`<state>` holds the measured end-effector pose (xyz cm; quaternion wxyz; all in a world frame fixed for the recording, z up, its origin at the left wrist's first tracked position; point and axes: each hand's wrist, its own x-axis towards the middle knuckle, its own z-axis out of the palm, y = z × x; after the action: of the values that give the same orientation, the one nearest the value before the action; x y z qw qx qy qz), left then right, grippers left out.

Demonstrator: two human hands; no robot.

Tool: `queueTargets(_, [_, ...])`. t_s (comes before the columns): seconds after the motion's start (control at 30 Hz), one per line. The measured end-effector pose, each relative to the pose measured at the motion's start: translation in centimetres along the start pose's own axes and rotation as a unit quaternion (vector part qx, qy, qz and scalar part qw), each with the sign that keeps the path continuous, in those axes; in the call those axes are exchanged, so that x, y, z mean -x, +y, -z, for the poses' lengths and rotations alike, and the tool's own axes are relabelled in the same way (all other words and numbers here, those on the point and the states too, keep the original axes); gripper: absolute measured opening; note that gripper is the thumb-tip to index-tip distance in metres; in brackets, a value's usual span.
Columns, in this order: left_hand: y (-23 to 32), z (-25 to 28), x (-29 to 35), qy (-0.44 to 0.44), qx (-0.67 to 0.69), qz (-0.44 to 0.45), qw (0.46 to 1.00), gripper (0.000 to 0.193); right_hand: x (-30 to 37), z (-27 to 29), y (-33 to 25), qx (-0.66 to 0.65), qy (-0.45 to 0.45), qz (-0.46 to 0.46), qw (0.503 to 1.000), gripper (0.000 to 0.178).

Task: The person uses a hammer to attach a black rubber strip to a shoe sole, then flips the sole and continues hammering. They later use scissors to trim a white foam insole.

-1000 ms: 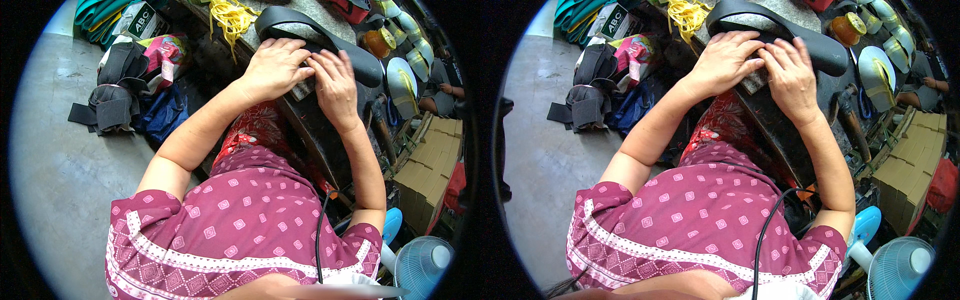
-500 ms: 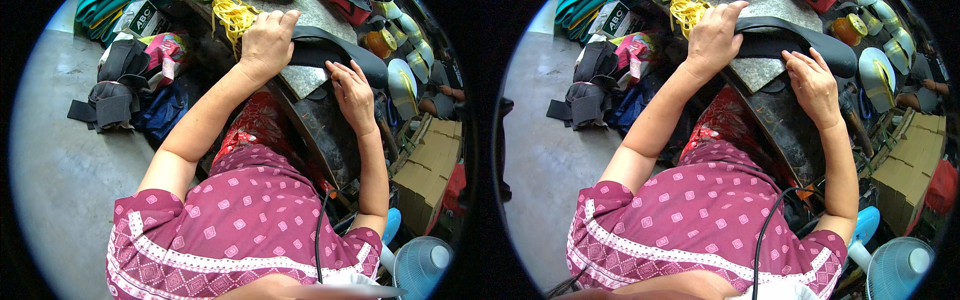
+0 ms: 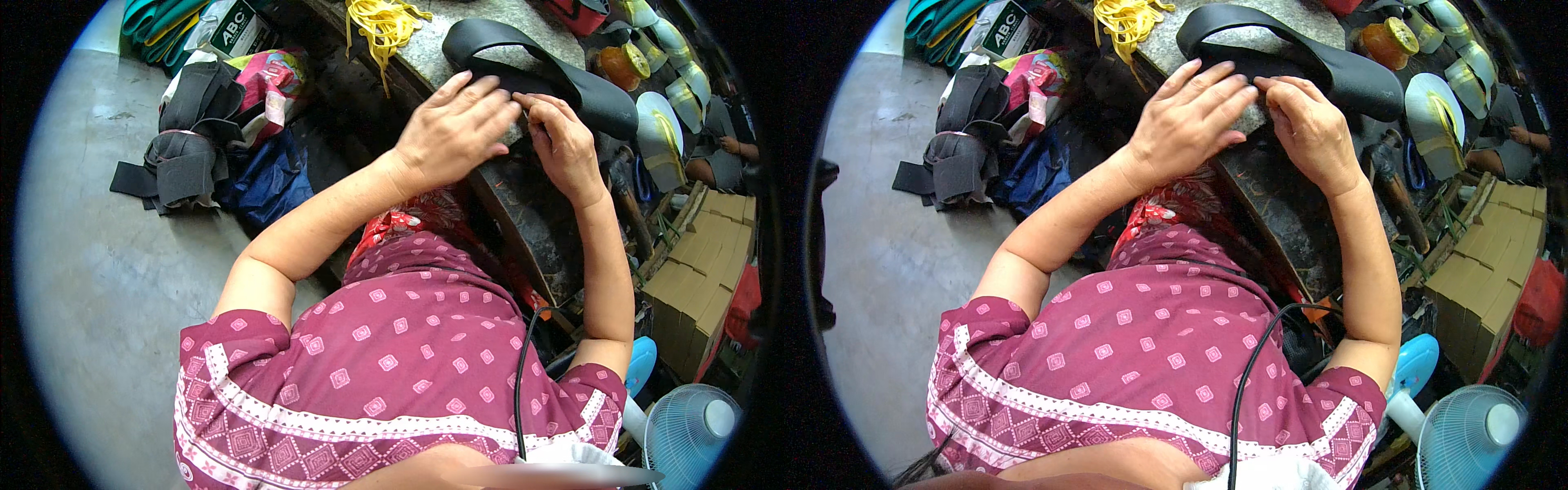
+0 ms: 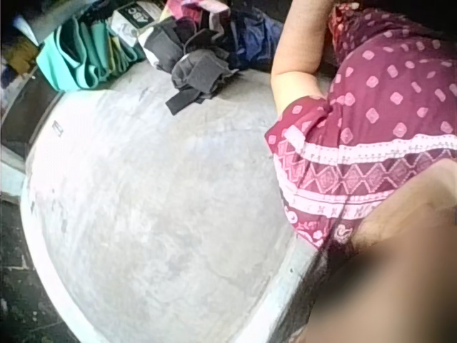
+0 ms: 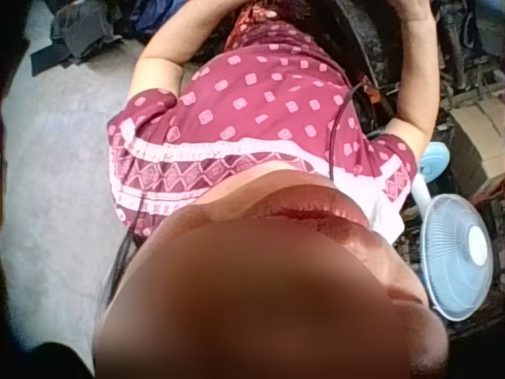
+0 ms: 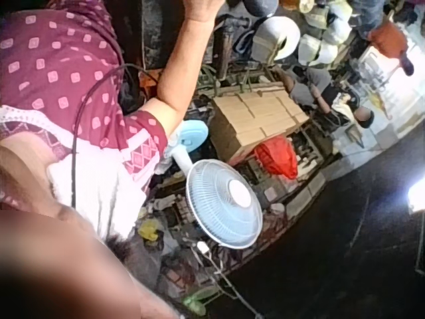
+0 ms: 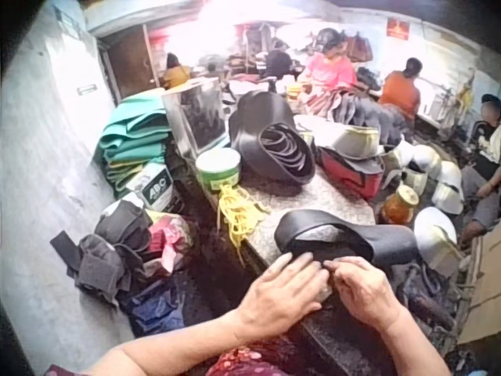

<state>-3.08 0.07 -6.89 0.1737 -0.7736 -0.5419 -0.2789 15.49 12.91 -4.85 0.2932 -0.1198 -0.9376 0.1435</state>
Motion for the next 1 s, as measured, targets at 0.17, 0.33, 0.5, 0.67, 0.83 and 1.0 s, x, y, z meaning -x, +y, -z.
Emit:
queueTargets(0.17, [-0.1, 0.0, 1.3, -0.078, -0.026, 0.033, 0.996, 0.068, 0.5, -0.5, 0.0, -0.023, -0.004, -0.018, 1.0, 0.023])
queueTargets(0.33, [0.5, -0.2, 0.0, -0.075, -0.038, 0.085, 0.993, 0.066, 0.6, -0.7, -0.6, 0.019, 0.006, -0.005, 1.0, 0.022])
queueTargets(0.5, [-1.2, -0.4, -1.4, 0.0, 0.083, 0.105, 0.991, 0.048, -0.2, -0.8, -0.9, 0.063, 0.007, 0.018, 0.998, 0.021])
queueTargets(0.67, [-2.3, 0.5, -1.8, 0.218, 0.084, 0.162, 0.959, 0.057, -0.7, -1.4, -1.1, 0.06, 0.023, 0.019, 0.998, 0.02])
queueTargets(0.83, [-2.5, -0.4, -3.2, 0.105, 0.097, 0.272, 0.952, 0.053, -0.3, -0.5, -0.3, 0.056, 0.047, 0.005, 0.997, 0.023])
queueTargets(1.0, [-1.9, -1.3, -2.9, 0.074, 0.122, 0.31, 0.94, 0.049, 0.9, 0.3, 0.5, 0.041, 0.044, -0.014, 0.998, 0.024])
